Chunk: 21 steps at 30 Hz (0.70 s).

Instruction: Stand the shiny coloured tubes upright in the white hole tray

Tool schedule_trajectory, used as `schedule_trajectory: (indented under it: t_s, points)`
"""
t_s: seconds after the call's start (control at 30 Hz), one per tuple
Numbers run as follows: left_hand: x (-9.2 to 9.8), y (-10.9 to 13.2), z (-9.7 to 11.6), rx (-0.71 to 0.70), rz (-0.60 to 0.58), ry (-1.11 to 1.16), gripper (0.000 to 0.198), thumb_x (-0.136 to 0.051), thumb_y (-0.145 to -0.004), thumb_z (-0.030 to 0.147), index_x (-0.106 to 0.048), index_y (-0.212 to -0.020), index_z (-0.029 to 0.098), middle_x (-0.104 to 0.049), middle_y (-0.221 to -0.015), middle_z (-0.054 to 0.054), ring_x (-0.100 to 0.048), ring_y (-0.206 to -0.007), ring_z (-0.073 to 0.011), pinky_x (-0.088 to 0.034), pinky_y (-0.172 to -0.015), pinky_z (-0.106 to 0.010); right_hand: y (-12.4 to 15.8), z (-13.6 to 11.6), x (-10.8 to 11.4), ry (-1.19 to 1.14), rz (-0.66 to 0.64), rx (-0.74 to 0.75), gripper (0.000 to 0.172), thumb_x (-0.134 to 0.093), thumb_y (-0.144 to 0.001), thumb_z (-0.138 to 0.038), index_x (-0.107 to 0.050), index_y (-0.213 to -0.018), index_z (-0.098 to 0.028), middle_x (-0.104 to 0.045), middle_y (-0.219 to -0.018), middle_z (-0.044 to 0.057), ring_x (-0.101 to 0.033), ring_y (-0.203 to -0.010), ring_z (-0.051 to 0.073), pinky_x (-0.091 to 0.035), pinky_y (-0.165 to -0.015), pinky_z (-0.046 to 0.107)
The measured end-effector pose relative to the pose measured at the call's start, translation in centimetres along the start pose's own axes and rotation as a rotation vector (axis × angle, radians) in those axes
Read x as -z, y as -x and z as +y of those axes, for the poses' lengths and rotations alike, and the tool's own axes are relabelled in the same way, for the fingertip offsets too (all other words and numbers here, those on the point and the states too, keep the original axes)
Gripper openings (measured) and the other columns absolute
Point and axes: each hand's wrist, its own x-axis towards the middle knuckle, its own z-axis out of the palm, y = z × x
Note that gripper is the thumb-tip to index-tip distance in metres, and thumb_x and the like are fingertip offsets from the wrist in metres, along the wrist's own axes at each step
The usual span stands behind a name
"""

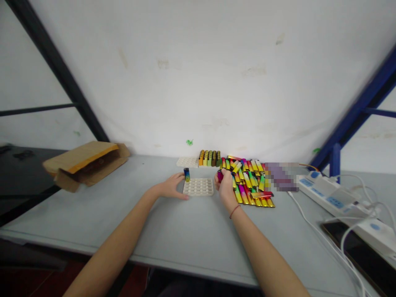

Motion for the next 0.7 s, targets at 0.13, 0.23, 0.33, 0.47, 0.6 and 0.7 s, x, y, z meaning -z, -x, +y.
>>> schedule_trajectory:
  t_s: [0.13,0.23,0.33,0.47,0.6,0.7]
  points:
    - [-0.03,-0.02,-0.07,0.006,0.001,-0.001,0.102,-0.067,-0.059,0.071,-0.036,-0.138,0.015,-0.033,-0.147,-0.016,-0.028,-0.137,-0.0333,-0.022,-0.114,-0.04,-0.01,0.0,0.03,0.019,-0.037,-0.055,0.043,-0.033,-0.08,-0.047,-0.03,-0.044,-0.023,-0.021,-0.037,-0.006,-0.014,-0.032,0.006,-0.01,-0.035,0.022]
    - [-0.09,-0.01,-0.09,0.009,-0.003,-0.004,0.102,-0.067,-0.059,0.071,-0.035,-0.139,0.015,-0.032,-0.148,-0.016,-0.028,-0.137,-0.033,-0.022,-0.114,-0.04,0.04,-0.03,-0.06,0.027,-0.03,-0.051,0.042,-0.034,-0.081,-0.047,-0.029,-0.046,-0.023,-0.021,-0.037,-0.007,-0.013,-0.033,0.006,-0.009,-0.035,0.023]
    - [-0.12,0.02,-0.09,0.014,-0.004,-0.003,0.103,-0.067,-0.059,0.07,-0.035,-0.139,0.013,-0.03,-0.148,-0.017,-0.027,-0.137,-0.0324,-0.021,-0.114,-0.039,0.07,0.08,-0.1,0.021,0.019,-0.011,0.042,-0.035,-0.081,-0.048,-0.031,-0.047,-0.023,-0.023,-0.039,-0.007,-0.017,-0.033,0.006,-0.011,-0.035,0.022]
    - [-0.19,-0.04,-0.21,0.009,-0.007,-0.007,0.104,-0.067,-0.059,0.071,-0.034,-0.139,0.012,-0.03,-0.148,-0.017,-0.027,-0.137,-0.032,-0.021,-0.114,-0.038,-0.03,0.42,0.15,0.013,0.045,0.026,0.043,-0.035,-0.081,-0.049,-0.032,-0.047,-0.023,-0.024,-0.039,-0.007,-0.018,-0.033,0.006,-0.012,-0.035,0.022]
    - [-0.3,-0.18,-0.38,0.005,-0.002,-0.012,0.104,-0.067,-0.059,0.071,-0.035,-0.139,0.012,-0.031,-0.148,-0.017,-0.028,-0.137,-0.0318,-0.02,-0.114,-0.037,-0.18,0.59,0.39,-0.013,0.058,0.036,0.044,-0.033,-0.081,-0.05,-0.031,-0.047,-0.023,-0.023,-0.038,-0.007,-0.017,-0.033,0.007,-0.012,-0.034,0.022]
    - [-0.3,-0.2,-0.42,-0.002,-0.002,-0.008,0.104,-0.067,-0.059,0.071,-0.036,-0.138,0.011,-0.031,-0.148,-0.017,-0.027,-0.137,-0.0326,-0.02,-0.114,-0.038,-0.2,0.46,0.31,-0.013,0.063,0.035,0.044,-0.033,-0.082,-0.051,-0.031,-0.047,-0.022,-0.023,-0.039,-0.007,-0.017,-0.033,0.006,-0.012,-0.034,0.022]
